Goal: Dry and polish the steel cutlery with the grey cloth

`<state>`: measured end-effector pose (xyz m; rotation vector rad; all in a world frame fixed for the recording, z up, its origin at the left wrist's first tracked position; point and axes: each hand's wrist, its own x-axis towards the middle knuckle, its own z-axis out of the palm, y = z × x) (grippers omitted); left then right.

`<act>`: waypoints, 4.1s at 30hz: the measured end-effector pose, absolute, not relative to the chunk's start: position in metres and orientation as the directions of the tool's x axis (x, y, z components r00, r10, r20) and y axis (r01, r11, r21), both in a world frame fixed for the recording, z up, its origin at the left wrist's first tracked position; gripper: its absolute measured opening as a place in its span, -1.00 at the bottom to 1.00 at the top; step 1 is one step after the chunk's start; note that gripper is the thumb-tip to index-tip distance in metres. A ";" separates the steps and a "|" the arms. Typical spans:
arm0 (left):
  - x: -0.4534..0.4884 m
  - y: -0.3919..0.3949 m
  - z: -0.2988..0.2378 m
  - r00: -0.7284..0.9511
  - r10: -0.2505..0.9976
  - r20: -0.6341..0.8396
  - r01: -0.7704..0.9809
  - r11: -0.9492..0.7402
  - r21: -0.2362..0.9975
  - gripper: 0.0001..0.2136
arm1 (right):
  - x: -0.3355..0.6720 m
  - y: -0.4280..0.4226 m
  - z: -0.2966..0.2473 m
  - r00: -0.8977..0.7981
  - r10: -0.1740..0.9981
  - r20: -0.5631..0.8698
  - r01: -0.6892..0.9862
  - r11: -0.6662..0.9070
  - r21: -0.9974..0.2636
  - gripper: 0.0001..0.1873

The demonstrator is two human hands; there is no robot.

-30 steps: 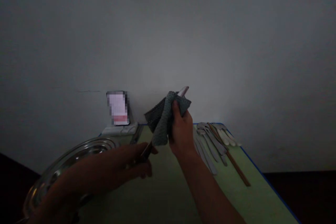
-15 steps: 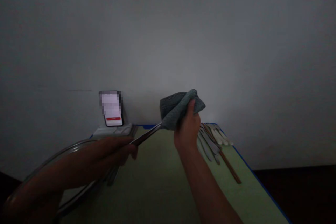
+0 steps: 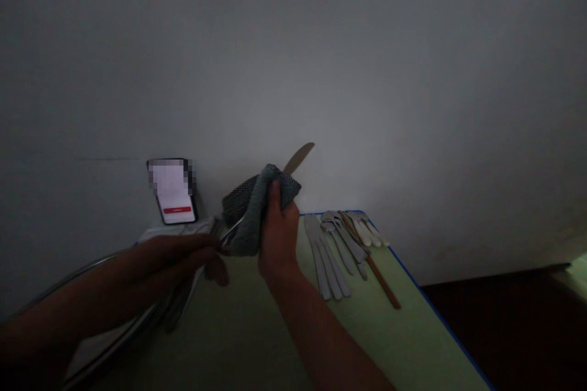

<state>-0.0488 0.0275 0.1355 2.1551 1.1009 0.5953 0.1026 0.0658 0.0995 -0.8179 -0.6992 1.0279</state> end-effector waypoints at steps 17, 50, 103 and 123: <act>-0.021 0.040 0.111 0.480 0.863 0.160 0.569 -0.444 0.692 -0.76 | 0.088 0.057 0.086 0.293 0.956 0.006 -0.474 0.151 -0.868 -0.54; -0.053 0.024 0.133 0.652 0.666 -0.361 0.720 -0.397 0.569 -0.68 | 0.169 0.104 0.100 0.568 0.823 0.002 -0.647 0.449 -0.616 -0.73; -0.046 0.039 0.117 0.539 0.748 -0.387 0.703 -0.147 0.695 -0.65 | 0.127 0.081 0.014 0.021 1.000 -0.019 -0.082 -0.018 -0.997 -0.77; 0.070 0.049 0.002 0.431 0.887 0.166 0.781 -0.458 0.424 -0.80 | 0.223 0.097 -0.004 -0.065 0.968 0.243 0.678 0.221 -0.701 -0.95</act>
